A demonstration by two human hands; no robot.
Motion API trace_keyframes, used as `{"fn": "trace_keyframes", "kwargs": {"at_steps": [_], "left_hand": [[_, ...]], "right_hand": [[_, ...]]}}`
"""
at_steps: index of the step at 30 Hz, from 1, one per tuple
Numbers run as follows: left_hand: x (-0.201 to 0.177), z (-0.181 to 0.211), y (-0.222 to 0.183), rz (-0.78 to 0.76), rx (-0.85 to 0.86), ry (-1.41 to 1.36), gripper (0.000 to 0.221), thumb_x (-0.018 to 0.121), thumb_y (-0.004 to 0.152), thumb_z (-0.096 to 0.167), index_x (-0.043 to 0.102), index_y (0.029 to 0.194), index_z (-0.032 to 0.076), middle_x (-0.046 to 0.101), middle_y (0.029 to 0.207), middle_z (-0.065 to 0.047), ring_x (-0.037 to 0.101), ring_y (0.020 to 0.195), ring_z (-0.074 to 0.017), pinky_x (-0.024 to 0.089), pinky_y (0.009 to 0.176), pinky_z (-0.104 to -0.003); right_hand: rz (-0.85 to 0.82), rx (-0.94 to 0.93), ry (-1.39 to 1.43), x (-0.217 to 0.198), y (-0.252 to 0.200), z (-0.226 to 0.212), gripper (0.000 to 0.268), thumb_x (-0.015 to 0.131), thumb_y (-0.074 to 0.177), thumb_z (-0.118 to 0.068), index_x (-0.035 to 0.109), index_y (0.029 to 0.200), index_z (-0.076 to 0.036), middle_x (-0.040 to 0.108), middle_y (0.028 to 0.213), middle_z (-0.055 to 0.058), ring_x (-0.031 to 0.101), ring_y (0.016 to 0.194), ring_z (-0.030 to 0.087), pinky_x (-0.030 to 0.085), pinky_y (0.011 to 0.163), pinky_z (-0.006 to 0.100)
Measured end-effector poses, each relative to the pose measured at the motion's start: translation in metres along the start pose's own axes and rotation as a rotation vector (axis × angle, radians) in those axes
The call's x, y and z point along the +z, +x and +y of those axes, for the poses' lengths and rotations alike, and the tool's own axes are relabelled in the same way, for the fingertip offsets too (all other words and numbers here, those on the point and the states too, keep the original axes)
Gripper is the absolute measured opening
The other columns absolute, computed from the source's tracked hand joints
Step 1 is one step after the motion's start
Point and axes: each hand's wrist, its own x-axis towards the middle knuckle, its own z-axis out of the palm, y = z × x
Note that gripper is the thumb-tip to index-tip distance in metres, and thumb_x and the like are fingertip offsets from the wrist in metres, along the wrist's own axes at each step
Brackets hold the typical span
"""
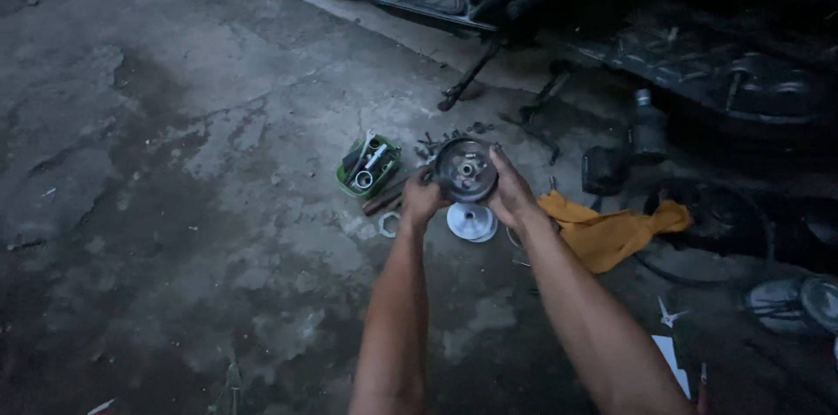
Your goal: Cleaning motorcycle CVT components and assembling rollers into the pulley housing
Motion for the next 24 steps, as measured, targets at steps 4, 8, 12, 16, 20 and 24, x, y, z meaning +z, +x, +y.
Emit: {"fn": "trace_keyframes", "kwargs": {"at_steps": [4,8,12,16,20,24], "left_hand": [[0.029,0.019,-0.002,-0.004,-0.002,-0.390,0.038,0.060,0.093,0.011,0.066,0.129,0.000,0.059,0.132,-0.035,0.064,0.108,-0.0522,0.064,0.072,-0.054],[0.063,0.040,-0.016,0.011,-0.007,-0.103,0.037,0.072,0.088,0.033,0.073,0.122,0.018,0.070,0.122,-0.020,0.069,0.109,-0.0378,0.062,0.088,-0.053],[0.075,0.049,-0.024,-0.062,-0.016,-0.243,0.045,0.060,0.102,0.025,0.057,0.140,0.002,0.061,0.129,-0.029,0.067,0.112,-0.0404,0.064,0.088,-0.051],[0.095,0.035,-0.002,0.059,-0.019,-0.077,0.037,0.061,0.099,0.029,0.067,0.127,0.007,0.072,0.110,-0.021,0.071,0.104,-0.0357,0.062,0.082,-0.048],[0.098,-0.003,0.031,0.151,0.037,0.069,0.031,0.062,0.097,0.031,0.077,0.116,0.012,0.076,0.099,-0.016,0.068,0.108,-0.0403,0.050,0.098,-0.054],[0.071,0.000,0.021,0.118,-0.022,0.214,0.026,0.064,0.091,0.037,0.079,0.102,0.019,0.078,0.083,-0.005,0.074,0.100,-0.0259,0.051,0.098,-0.046]], "right_hand": [[0.104,0.054,0.104,-0.031,0.007,-0.017,0.057,0.063,0.098,-0.056,0.067,0.132,-0.011,0.069,0.133,0.016,0.068,0.117,0.034,0.058,0.096,0.055],[0.349,0.009,0.146,-0.065,0.021,-0.023,0.060,0.064,0.092,-0.065,0.070,0.122,-0.013,0.074,0.115,0.013,0.072,0.102,0.033,0.061,0.087,0.057],[0.627,-0.054,0.341,-0.093,0.026,-0.029,0.067,0.072,0.094,-0.051,0.056,0.139,-0.004,0.070,0.124,0.022,0.070,0.114,0.042,0.059,0.091,0.061],[0.920,-0.102,0.218,-0.140,0.069,-0.014,0.064,0.067,0.095,-0.051,0.054,0.136,-0.003,0.062,0.123,0.026,0.067,0.110,0.047,0.060,0.078,0.072],[1.023,-0.025,0.154,-0.158,0.084,-0.002,0.076,0.062,0.098,-0.052,0.026,0.149,-0.009,0.033,0.153,0.028,0.050,0.133,0.053,0.056,0.087,0.077],[1.085,0.131,-0.200,-0.229,0.127,0.033,0.045,0.061,0.093,-0.051,0.070,0.122,-0.017,0.068,0.118,0.021,0.072,0.096,0.049,0.063,0.059,0.069]]}}
